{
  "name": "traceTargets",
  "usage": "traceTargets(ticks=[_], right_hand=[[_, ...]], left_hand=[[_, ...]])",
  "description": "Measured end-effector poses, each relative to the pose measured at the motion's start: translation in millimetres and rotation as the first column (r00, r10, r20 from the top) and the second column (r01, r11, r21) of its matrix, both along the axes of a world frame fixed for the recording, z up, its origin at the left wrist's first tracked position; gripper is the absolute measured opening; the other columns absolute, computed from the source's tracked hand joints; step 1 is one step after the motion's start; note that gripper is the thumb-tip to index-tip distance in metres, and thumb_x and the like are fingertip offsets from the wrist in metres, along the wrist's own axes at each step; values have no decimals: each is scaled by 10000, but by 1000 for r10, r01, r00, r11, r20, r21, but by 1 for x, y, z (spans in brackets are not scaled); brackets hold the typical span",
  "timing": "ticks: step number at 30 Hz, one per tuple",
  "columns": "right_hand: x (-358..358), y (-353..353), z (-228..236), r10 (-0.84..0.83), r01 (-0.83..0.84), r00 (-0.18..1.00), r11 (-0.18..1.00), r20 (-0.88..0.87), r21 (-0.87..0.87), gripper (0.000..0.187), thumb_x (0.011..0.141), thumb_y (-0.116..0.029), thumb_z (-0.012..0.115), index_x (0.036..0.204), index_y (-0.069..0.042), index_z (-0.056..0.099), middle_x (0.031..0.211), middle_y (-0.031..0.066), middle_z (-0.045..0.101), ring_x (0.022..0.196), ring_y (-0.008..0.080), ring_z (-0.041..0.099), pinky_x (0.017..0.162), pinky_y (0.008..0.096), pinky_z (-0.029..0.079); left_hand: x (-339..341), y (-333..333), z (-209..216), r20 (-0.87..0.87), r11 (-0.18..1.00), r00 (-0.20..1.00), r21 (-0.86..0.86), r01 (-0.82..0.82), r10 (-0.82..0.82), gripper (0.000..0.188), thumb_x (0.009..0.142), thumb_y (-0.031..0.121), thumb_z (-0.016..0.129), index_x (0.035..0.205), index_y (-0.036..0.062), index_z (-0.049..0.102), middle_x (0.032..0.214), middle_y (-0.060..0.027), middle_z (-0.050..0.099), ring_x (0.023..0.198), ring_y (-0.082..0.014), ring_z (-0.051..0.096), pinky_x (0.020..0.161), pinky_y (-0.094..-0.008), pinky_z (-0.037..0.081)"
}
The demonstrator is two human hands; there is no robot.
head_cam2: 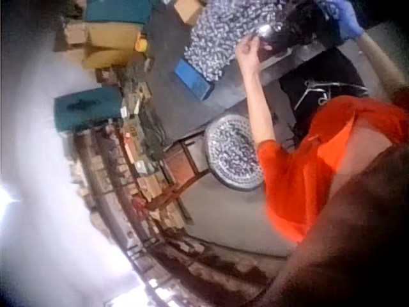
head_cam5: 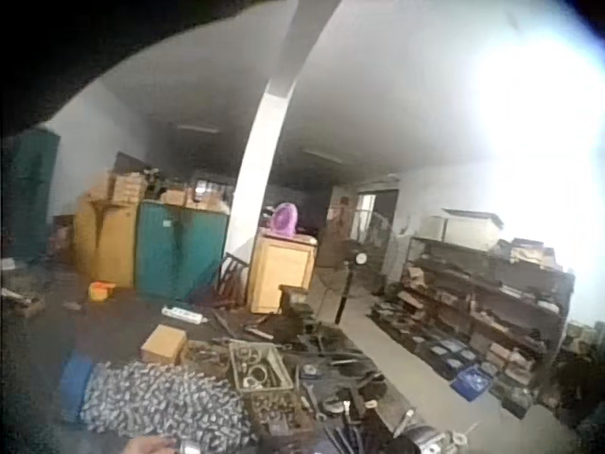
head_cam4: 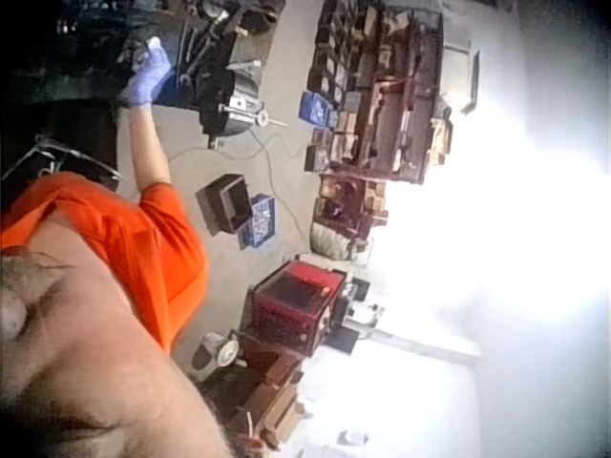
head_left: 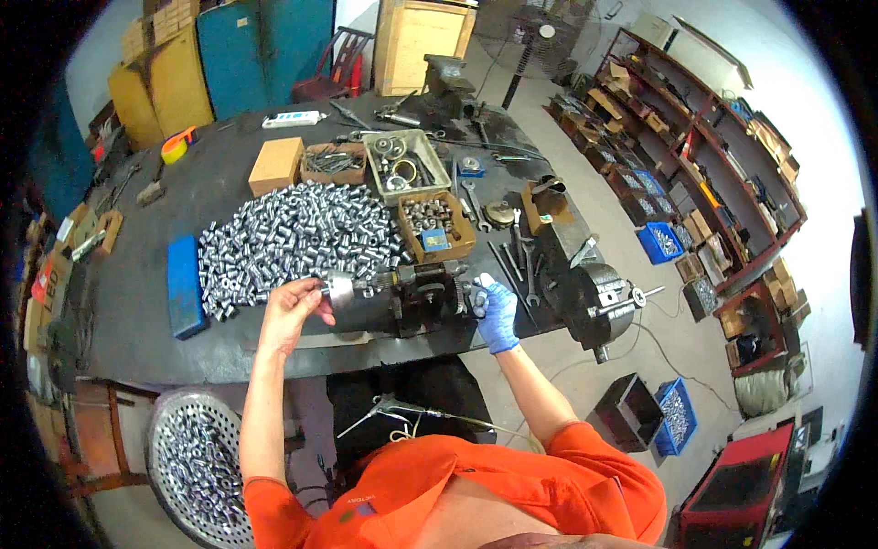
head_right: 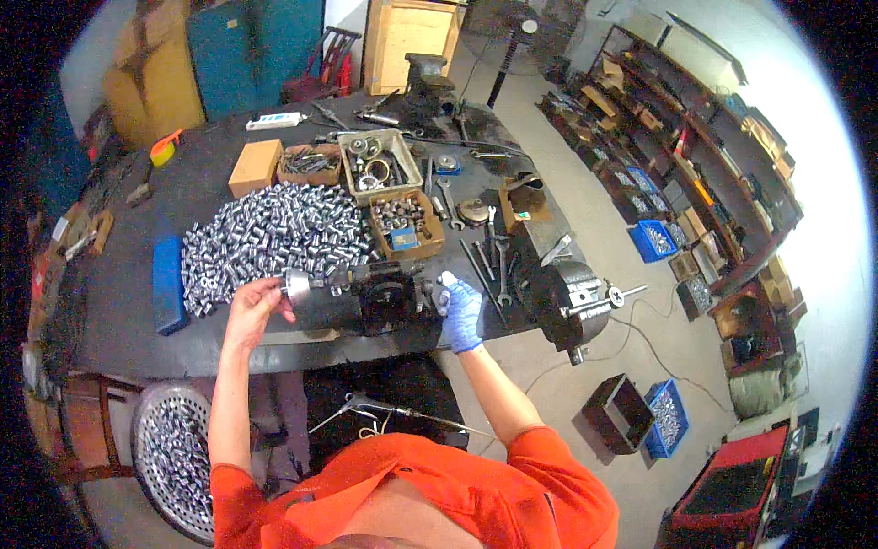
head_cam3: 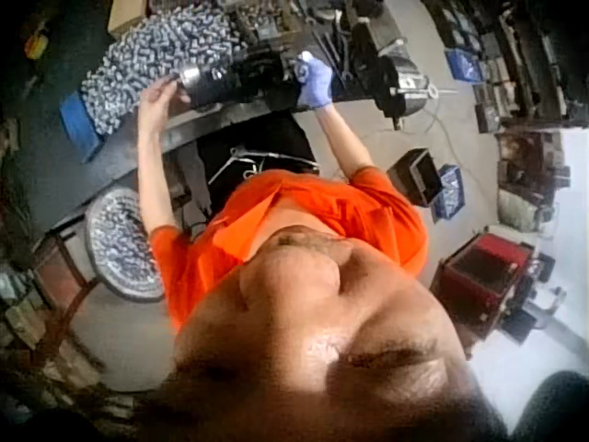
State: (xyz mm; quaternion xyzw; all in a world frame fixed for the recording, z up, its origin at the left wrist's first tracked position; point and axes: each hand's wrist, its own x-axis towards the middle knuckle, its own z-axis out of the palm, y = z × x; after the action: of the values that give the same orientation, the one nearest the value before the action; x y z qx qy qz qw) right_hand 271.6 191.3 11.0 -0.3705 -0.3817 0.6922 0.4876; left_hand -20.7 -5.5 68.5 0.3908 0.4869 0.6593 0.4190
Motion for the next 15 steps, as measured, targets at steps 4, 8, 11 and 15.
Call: traceTargets(ticks=[4,8,11,15], right_hand=[[17,-15,24,28,-32,998,997,59,72,208,798,-244,650,803,-37,629,517,-30,471,402,35,383,352,180,272],[18,-14,51,118,-122,991,990,60,67,262,777,-296,669,797,-37,637,524,-22,488,398,34,398,353,162,292],[16,-12,43,84,-96,993,986,86,135,288,797,-313,639,797,-25,630,522,-15,476,391,33,382,342,166,271],[15,-9,28,89,-94,995,991,53,99,282,775,-316,666,770,-36,633,518,-23,476,395,31,384,349,164,274]], left_hand=[[-3,3,5,-96,999,995,2,39,-38,314,835,125,587,1026,-117,529,761,-147,631,623,-207,628,647,-296,492],[-4,1,5,-81,999,997,-52,4,-8,327,826,129,606,1023,-124,544,771,-158,634,605,-206,623,608,-291,495],[-1,2,6,-13,1000,1000,-25,-8,7,302,831,144,609,1006,-98,562,767,-154,632,585,-205,613,568,-290,497],[2,1,-1,48,1000,999,-19,-10,11,270,855,124,572,1007,-98,559,742,-146,615,558,-213,596,553,-321,504]])
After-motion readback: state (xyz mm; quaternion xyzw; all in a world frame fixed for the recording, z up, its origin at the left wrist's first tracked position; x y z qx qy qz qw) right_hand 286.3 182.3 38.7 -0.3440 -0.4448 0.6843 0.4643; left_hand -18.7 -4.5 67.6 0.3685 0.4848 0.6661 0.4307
